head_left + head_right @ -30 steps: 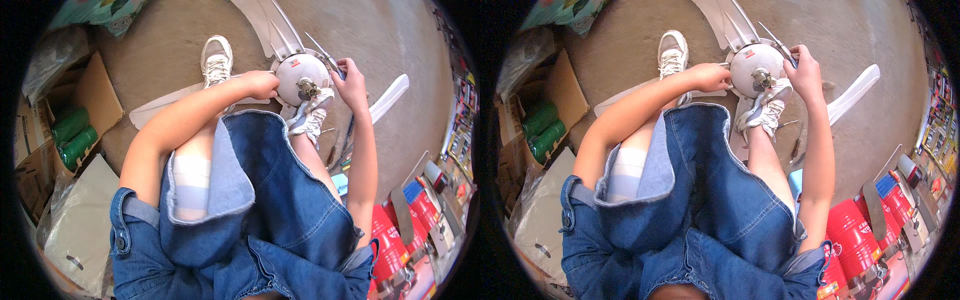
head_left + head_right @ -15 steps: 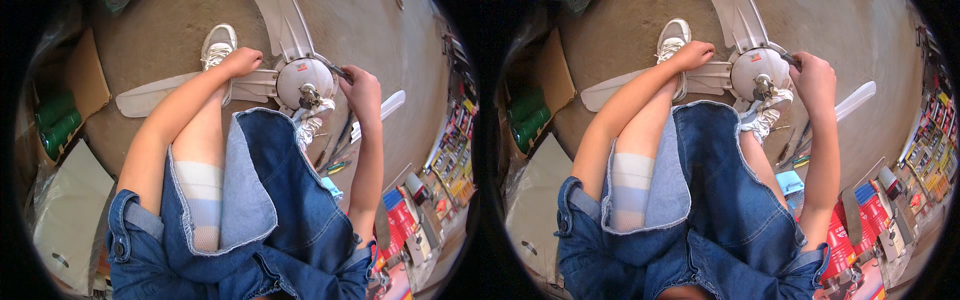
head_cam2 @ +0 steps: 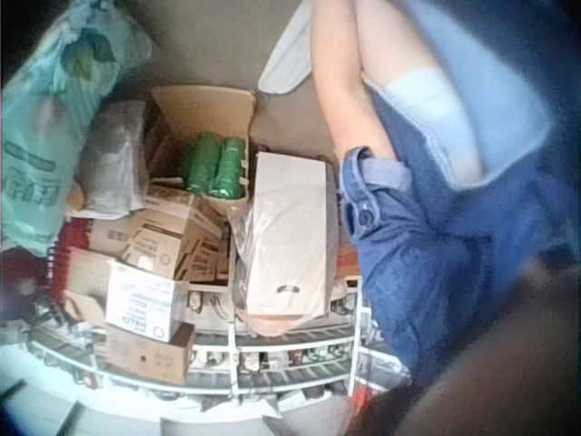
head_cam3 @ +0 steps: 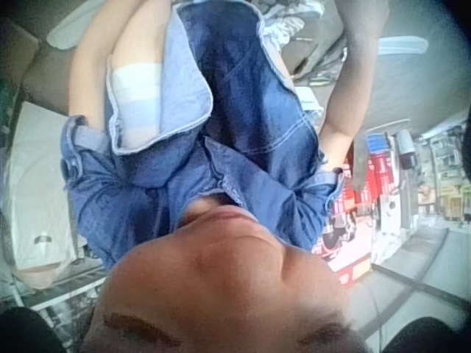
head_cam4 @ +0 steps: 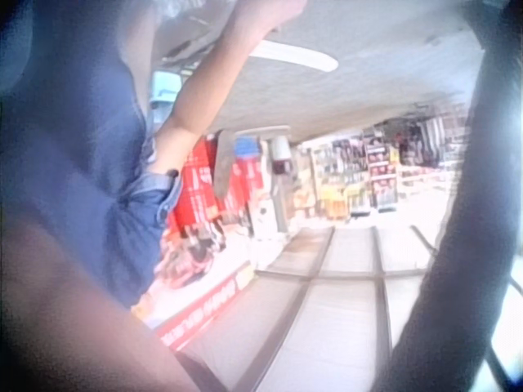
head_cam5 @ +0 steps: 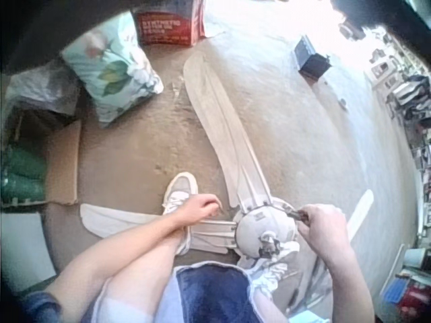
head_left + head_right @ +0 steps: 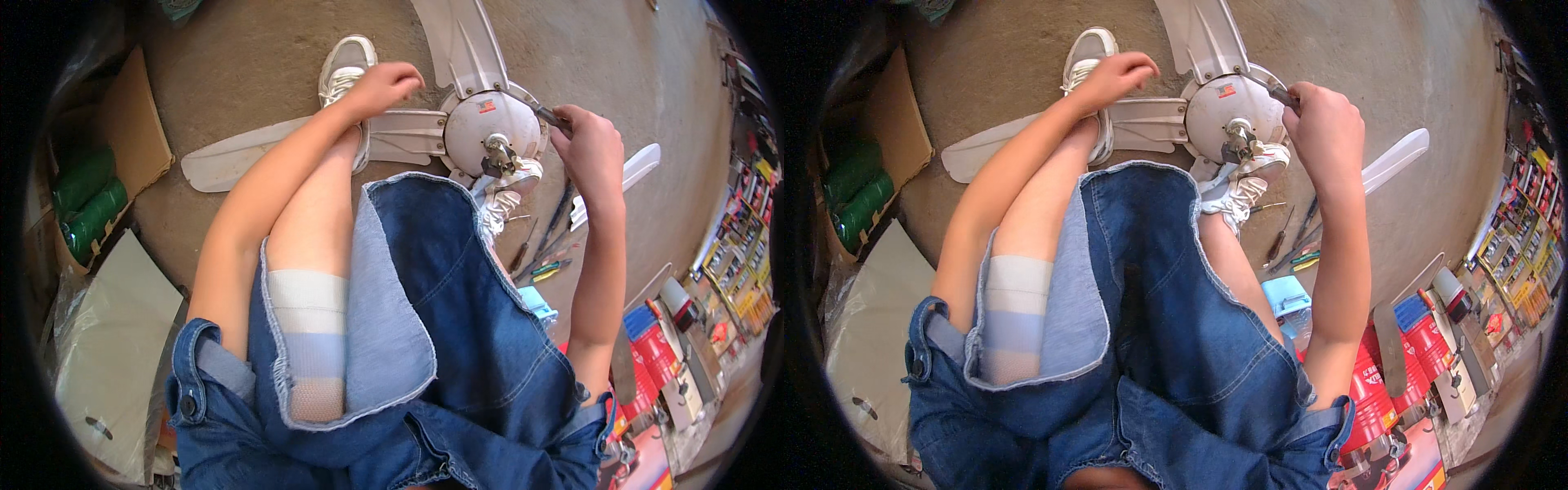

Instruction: The person sits on the floor and uses a screwdriver to remove a blade from a ceiling fan. They then use a hammer to tap the fan's central hub and continue to manipulate the fan's components with their hands.

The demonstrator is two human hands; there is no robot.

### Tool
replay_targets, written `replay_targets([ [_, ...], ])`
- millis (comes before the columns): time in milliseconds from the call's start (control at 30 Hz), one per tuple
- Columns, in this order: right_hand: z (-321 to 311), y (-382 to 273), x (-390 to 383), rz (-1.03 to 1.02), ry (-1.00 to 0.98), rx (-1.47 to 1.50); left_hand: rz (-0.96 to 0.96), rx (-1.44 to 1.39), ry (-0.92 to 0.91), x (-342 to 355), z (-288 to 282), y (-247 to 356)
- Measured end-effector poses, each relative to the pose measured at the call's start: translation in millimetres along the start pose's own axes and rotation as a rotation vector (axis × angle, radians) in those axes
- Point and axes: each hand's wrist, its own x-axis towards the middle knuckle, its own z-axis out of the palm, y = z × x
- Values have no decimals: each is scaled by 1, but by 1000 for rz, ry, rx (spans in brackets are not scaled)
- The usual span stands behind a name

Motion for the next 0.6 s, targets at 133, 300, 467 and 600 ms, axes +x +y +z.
replay_targets([
  [133,4,6,-6,-3,31,-18,70,-103,741,-71,-34,22],
  [300,7,11,-5,50,11,-36,-1005,-138,877,-217,9,-72],
  [467,6,6,-4,37,-13,-66,-1103,-323,651,-265,57,-85],
  [600,7,8,-3,41,-8,-62,-944,-290,573,-239,57,-70],
])
